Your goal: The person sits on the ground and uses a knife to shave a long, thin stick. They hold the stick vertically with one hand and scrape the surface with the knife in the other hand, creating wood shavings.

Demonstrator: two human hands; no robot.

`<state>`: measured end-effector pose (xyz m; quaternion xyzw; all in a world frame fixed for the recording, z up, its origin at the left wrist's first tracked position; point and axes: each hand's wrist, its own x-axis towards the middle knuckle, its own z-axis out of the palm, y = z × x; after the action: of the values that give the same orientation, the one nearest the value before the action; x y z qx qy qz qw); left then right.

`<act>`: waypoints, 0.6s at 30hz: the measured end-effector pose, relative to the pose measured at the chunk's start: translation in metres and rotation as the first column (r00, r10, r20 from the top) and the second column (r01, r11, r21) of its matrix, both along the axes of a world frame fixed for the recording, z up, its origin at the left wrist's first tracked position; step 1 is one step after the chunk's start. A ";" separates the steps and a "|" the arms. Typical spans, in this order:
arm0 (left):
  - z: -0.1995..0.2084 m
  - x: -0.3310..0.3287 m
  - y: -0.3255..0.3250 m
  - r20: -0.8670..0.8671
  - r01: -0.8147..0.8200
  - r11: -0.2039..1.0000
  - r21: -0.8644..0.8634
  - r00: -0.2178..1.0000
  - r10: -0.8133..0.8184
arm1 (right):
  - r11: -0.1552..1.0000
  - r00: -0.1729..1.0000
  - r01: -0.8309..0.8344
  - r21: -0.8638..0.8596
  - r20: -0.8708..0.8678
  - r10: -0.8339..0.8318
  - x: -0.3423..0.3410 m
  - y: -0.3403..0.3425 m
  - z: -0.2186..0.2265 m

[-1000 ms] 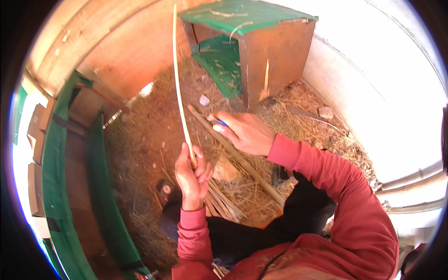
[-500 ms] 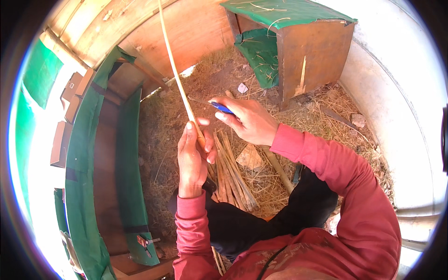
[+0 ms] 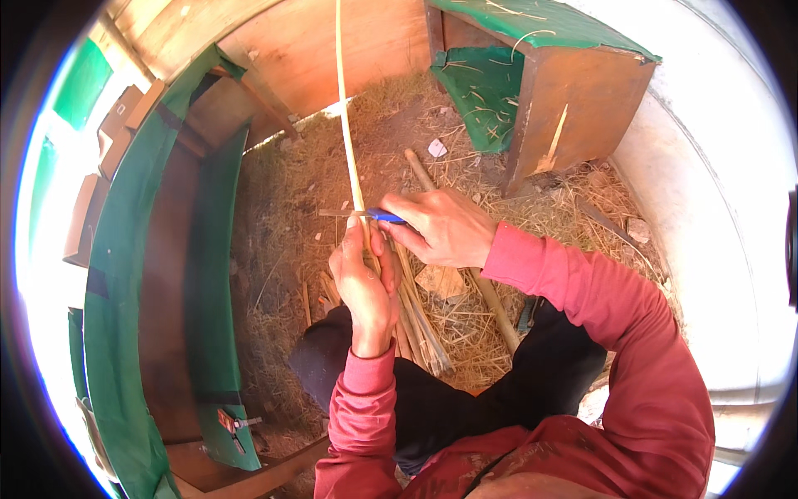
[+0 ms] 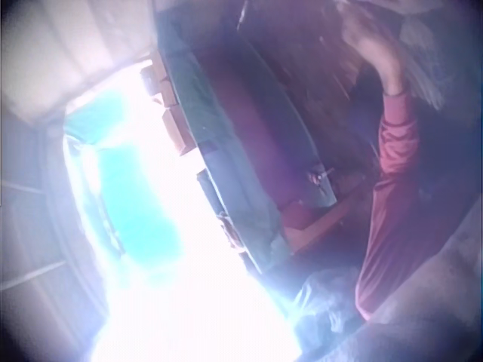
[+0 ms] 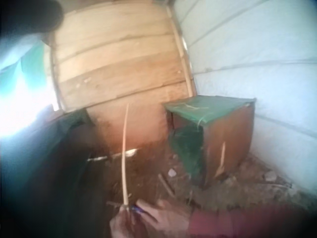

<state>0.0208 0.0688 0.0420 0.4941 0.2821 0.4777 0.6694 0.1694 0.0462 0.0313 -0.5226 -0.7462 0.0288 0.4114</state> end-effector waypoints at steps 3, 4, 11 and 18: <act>-0.003 -0.007 0.003 0.059 0.027 0.998 -0.062 0.998 -0.023 | 0.999 1.000 0.010 0.033 0.004 -0.010 -0.011 0.004 -0.004; -0.004 -0.007 0.005 0.060 0.034 0.996 -0.088 0.998 -0.028 | 1.000 1.000 0.014 0.002 0.014 -0.014 -0.012 0.006 -0.004; -0.008 -0.008 0.008 0.059 0.055 0.981 -0.184 0.997 -0.045 | 0.998 0.996 0.055 -0.023 0.074 -0.053 -0.011 0.013 -0.020; -0.006 -0.008 0.003 0.116 0.096 0.924 -0.371 0.992 -0.056 | 0.981 0.905 0.122 0.148 0.390 -0.171 0.004 0.022 -0.027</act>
<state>0.0126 0.0716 0.0363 0.3421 0.3141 0.4134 0.7832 0.1732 0.0682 0.0042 -0.5464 -0.7735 -0.1547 0.2816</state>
